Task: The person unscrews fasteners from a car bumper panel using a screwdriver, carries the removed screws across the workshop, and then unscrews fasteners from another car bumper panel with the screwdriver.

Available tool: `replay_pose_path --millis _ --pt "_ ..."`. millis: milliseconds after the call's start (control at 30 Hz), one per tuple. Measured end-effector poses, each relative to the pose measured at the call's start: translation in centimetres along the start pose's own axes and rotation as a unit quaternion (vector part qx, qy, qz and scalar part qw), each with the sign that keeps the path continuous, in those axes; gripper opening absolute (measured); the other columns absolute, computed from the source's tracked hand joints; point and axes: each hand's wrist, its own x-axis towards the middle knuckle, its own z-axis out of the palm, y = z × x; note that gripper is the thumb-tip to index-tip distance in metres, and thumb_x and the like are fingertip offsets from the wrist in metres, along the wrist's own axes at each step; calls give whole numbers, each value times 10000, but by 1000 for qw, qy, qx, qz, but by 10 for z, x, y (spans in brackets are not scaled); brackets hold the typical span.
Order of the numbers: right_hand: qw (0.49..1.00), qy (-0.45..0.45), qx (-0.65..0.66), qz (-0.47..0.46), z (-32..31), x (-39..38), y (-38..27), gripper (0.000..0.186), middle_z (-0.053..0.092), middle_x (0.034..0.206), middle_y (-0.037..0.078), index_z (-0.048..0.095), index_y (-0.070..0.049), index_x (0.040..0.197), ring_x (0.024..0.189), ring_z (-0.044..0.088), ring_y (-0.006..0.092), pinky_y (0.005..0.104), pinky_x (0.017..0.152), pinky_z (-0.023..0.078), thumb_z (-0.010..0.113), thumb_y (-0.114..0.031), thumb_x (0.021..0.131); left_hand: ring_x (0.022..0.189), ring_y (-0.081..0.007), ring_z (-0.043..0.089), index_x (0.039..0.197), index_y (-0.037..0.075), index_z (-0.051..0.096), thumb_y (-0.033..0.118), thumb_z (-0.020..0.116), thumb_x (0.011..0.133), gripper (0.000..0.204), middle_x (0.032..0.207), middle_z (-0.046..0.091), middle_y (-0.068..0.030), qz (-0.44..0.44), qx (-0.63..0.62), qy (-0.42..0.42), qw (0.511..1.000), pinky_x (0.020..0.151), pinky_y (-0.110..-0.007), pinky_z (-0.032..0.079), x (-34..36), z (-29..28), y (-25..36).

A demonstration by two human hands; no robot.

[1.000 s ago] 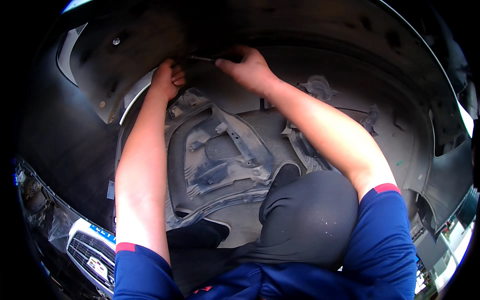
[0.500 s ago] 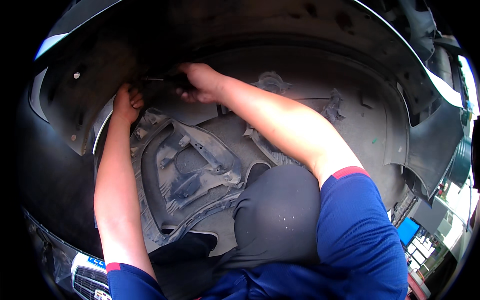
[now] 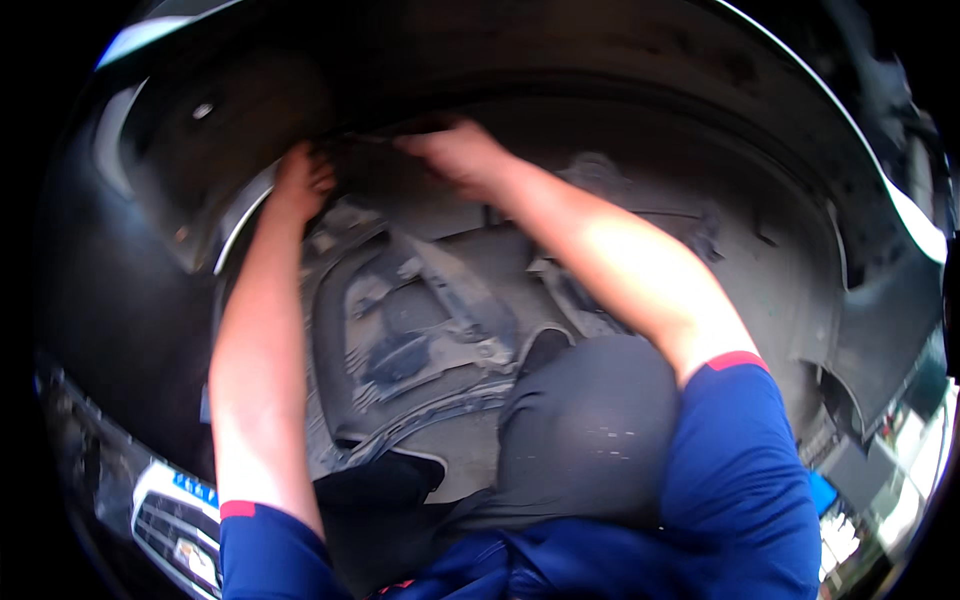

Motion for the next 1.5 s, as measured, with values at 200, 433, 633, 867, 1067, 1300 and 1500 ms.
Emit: replay_pose_path --millis 200,433,633,867,1067,1300,1500 --pt "981 -75 136 119 -22 -9 -8 282 650 935 97 569 -75 1248 670 524 106 227 512 416 470 -262 1061 477 -114 270 777 174 382 218 464 997 239 599 280 18 -6 -19 -3 1000 432 -272 212 -1 26 -9" --pt "991 -27 120 51 -3 -16 -12 238 667 889 25 676 -87 1133 672 551 98 246 562 443 604 -264 992 471 -116 264 793 168 410 174 493 972 198 588 289 19 9 -23 -61 998 443 -276 213 -13 9 -3" --pt "997 -67 -24 13 -7 -10 -11 278 675 925 27 661 -70 1144 698 545 97 237 596 435 706 -225 917 472 -93 290 839 151 461 180 520 963 140 599 316 33 151 0 52 987 437 -272 236 -34 26 -25" --pt "962 -10 -209 -178 1 -11 -3 421 700 1047 80 634 -13 1246 831 627 149 278 731 509 719 -202 880 467 -91 248 911 137 540 266 647 946 171 605 265 39 63 -153 53 985 433 -269 212 -56 63 -31" --pt "917 20 -289 -274 4 -14 -7 435 711 1107 166 660 -41 1216 1030 679 272 357 897 522 718 -181 808 483 -107 282 802 179 498 281 675 935 244 603 295 38 1 -200 98 975 452 -264 231 -34 80 -23" --pt "832 40 -398 -385 1 -20 -7 405 677 1125 189 664 -72 1183 1035 654 365 409 904 523 684 -138 784 498 -110 362 799 180 502 313 660 930 245 633 393 32 0 -253 128 959 463 -274 273 -44 94 -29" --pt "835 -37 -454 -309 -11 -51 -8 567 625 1210 264 508 -3 1350 1127 621 397 427 950 504 674 -160 831 470 -153 433 778 117 538 321 570 965 278 603 465 -11 61 -144 103 982 407 -322 323 -93 107 -49"
